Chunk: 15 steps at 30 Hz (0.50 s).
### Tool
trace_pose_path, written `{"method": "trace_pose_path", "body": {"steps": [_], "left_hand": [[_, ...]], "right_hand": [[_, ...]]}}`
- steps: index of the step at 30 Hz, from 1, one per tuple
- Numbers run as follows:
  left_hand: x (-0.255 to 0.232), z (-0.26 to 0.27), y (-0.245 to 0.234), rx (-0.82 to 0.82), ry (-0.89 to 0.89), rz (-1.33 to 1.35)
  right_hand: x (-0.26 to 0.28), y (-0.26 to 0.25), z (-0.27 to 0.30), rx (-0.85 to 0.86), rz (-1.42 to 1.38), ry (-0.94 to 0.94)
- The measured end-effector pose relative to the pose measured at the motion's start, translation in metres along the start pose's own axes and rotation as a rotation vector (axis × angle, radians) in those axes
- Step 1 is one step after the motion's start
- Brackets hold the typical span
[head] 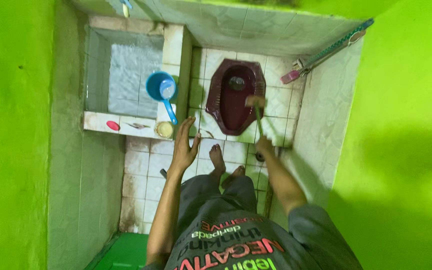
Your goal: The person prepares a cleaning solution by pouring water and a powdered substance into a container, then mixes it by hand. They apply the mixture to a squat toilet using a brush and scrub the surface, followed by rinsing with water from a blue scoop.
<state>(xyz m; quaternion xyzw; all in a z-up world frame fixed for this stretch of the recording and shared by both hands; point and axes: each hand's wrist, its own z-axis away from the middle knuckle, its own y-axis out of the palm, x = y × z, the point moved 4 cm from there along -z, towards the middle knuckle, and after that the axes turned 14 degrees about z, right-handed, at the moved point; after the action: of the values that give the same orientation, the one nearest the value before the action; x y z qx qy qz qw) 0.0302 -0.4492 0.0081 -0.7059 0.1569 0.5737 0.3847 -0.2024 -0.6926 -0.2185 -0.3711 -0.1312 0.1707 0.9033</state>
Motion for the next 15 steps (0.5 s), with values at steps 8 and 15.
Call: {"method": "trace_pose_path", "body": {"steps": [8, 15], "left_hand": [[-0.012, -0.014, -0.003, -0.046, -0.022, 0.014], [-0.011, -0.007, -0.007, -0.065, -0.024, 0.018]], "right_hand": [[-0.007, 0.059, 0.067, 0.082, 0.020, -0.040], [0.025, -0.004, -0.019, 0.014, 0.018, 0.010]]}}
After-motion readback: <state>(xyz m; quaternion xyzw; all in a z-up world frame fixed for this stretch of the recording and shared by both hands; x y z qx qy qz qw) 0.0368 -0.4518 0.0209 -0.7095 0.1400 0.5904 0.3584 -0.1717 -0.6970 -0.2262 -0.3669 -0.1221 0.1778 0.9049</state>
